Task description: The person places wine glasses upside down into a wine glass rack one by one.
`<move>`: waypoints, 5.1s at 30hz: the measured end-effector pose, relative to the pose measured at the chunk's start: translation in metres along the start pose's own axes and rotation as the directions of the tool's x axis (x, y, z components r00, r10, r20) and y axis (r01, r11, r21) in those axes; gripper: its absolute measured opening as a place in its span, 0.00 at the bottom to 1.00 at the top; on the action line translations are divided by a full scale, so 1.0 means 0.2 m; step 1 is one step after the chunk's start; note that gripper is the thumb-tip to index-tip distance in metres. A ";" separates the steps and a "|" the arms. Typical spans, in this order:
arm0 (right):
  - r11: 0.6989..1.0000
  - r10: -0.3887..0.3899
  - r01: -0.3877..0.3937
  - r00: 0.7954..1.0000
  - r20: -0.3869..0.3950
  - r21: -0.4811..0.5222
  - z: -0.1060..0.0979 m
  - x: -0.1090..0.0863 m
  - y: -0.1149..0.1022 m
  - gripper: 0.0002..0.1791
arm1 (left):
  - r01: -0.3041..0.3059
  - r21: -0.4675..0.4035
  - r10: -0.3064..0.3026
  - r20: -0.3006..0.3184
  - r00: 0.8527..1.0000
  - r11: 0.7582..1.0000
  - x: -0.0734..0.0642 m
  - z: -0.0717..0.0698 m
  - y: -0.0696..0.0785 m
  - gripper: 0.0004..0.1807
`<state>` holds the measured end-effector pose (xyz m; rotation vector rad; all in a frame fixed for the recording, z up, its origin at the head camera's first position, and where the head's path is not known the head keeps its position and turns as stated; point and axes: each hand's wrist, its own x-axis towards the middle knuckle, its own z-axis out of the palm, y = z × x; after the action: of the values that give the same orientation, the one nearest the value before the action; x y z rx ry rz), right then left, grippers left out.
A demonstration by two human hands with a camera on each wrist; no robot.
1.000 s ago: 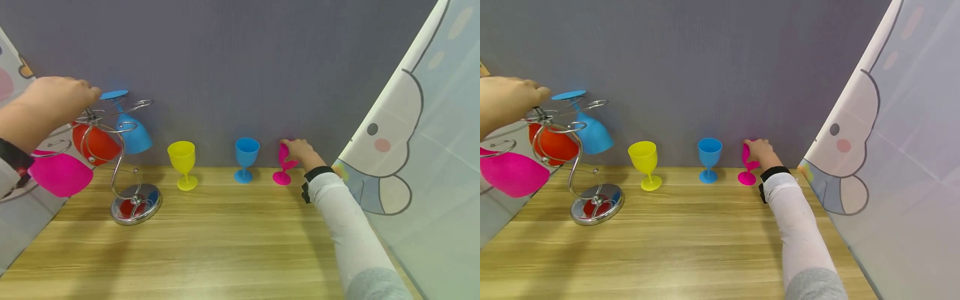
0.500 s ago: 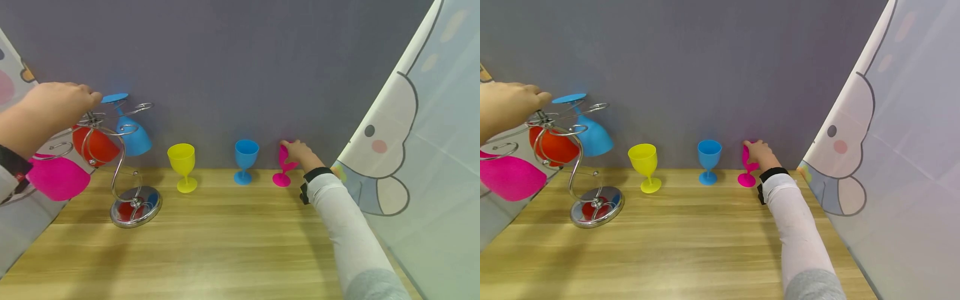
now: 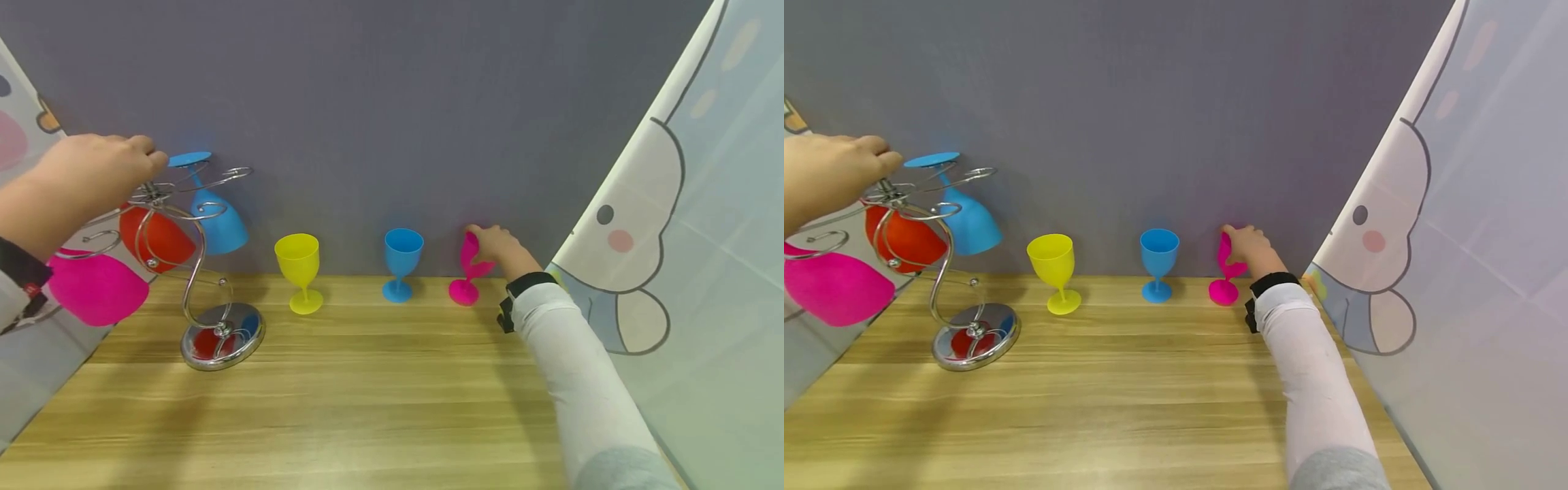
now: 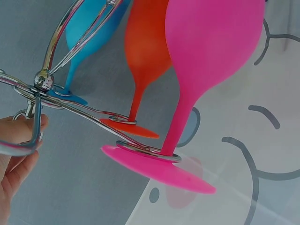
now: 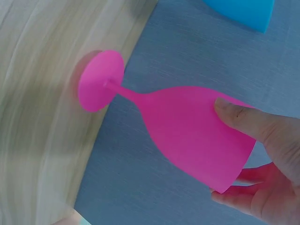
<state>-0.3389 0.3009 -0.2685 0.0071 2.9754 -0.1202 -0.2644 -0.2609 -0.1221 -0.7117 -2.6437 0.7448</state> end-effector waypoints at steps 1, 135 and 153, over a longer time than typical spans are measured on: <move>1.000 0.002 -0.002 1.000 -0.003 -0.001 -0.01 0.00 0.00 0.46 | 0.005 -0.003 -0.005 0.009 1.000 1.000 0.00 0.00 0.00 0.31; -0.526 -0.291 0.109 0.909 -0.298 0.844 0.67 -0.69 -0.89 0.34 | -0.121 -0.960 -0.358 -0.023 0.933 -0.253 0.17 0.31 1.51 0.48; -0.555 -0.396 0.053 0.861 -0.320 0.830 0.66 -0.71 -0.87 0.38 | -0.157 -0.966 -0.405 -0.062 0.912 -0.205 0.12 0.26 1.50 0.45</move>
<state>-0.1785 0.1171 -0.3606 -0.5135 1.2138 -2.5697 -0.1920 -0.0473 -0.3275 -0.6485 -2.2321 -1.8162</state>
